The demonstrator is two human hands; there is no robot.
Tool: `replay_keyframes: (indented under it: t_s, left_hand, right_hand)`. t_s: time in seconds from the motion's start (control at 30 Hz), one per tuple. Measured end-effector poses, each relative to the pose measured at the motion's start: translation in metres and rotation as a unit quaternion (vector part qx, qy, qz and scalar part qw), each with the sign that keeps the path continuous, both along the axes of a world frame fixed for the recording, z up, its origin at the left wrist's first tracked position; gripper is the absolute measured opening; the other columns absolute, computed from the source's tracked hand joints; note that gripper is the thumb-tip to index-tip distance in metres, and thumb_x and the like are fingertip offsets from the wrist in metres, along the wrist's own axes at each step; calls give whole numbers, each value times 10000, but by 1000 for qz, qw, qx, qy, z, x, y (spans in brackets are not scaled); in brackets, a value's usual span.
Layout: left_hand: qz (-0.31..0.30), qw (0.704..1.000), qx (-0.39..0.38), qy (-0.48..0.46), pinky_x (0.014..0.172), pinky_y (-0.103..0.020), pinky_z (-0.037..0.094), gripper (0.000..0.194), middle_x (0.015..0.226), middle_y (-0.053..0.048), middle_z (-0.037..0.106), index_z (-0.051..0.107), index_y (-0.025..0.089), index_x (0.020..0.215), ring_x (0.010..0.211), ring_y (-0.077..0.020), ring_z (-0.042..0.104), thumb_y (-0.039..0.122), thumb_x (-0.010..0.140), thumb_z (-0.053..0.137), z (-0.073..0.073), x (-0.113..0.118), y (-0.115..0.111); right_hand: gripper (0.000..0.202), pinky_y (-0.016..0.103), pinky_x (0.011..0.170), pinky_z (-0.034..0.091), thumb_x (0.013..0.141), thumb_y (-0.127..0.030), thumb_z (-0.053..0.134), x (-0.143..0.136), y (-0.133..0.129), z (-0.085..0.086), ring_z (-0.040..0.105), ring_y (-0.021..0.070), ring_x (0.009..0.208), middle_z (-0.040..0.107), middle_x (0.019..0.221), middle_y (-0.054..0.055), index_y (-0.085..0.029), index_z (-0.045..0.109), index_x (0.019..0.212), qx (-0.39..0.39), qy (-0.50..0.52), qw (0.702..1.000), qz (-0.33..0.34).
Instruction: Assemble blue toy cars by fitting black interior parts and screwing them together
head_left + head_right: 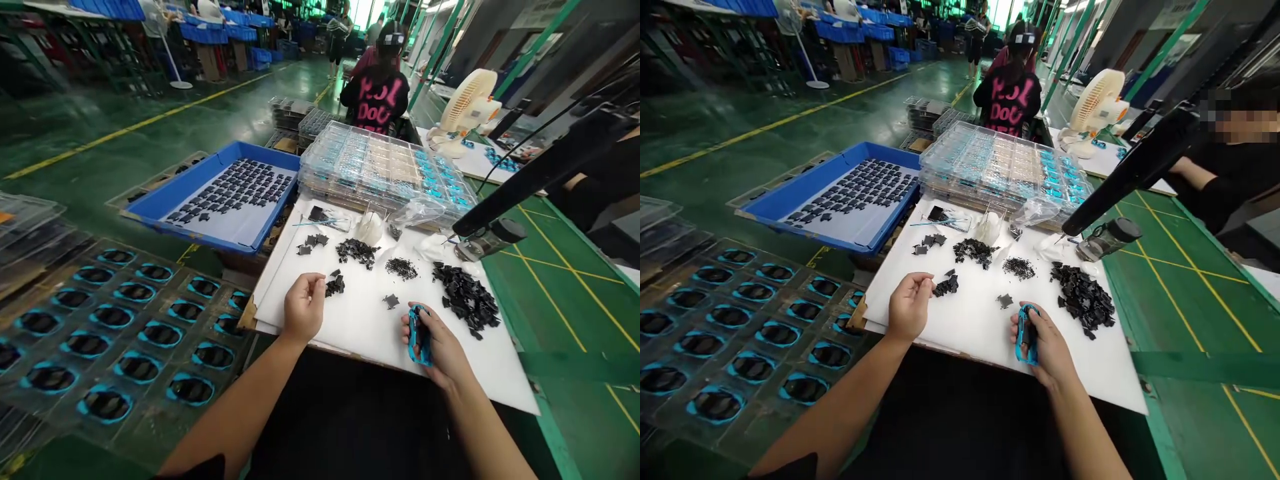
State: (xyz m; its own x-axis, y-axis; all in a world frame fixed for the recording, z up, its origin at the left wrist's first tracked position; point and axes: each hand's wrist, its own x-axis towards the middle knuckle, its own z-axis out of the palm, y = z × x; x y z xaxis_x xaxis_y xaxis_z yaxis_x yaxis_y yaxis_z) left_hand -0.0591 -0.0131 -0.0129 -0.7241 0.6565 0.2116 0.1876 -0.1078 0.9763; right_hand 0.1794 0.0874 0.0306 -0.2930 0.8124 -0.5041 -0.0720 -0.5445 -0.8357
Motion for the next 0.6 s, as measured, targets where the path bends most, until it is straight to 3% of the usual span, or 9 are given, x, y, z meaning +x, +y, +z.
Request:
replay_keyframes:
  t_s: [0.27,0.6]
  left_hand:
    - [-16,1000,12,1,659,-297,533,196,776,-54,692,658,200,924,722,-184,665,363,926,550,7,0,-1]
    - [-39,999,1,-2,742,-316,541,215,845,-63,698,664,198,981,789,-192,669,377,925,560,-1,-1,-3]
  right_hand:
    - [356,178,502,534,701,-288,829,12,8,-9,586,101,567,644,749,-8,-248,673,1018,-29,86,995,-43]
    - [302,188,506,524,746,-288,800,13,3,-8,583,102,558,638,745,-3,-237,666,1011,-23,124,990,-57]
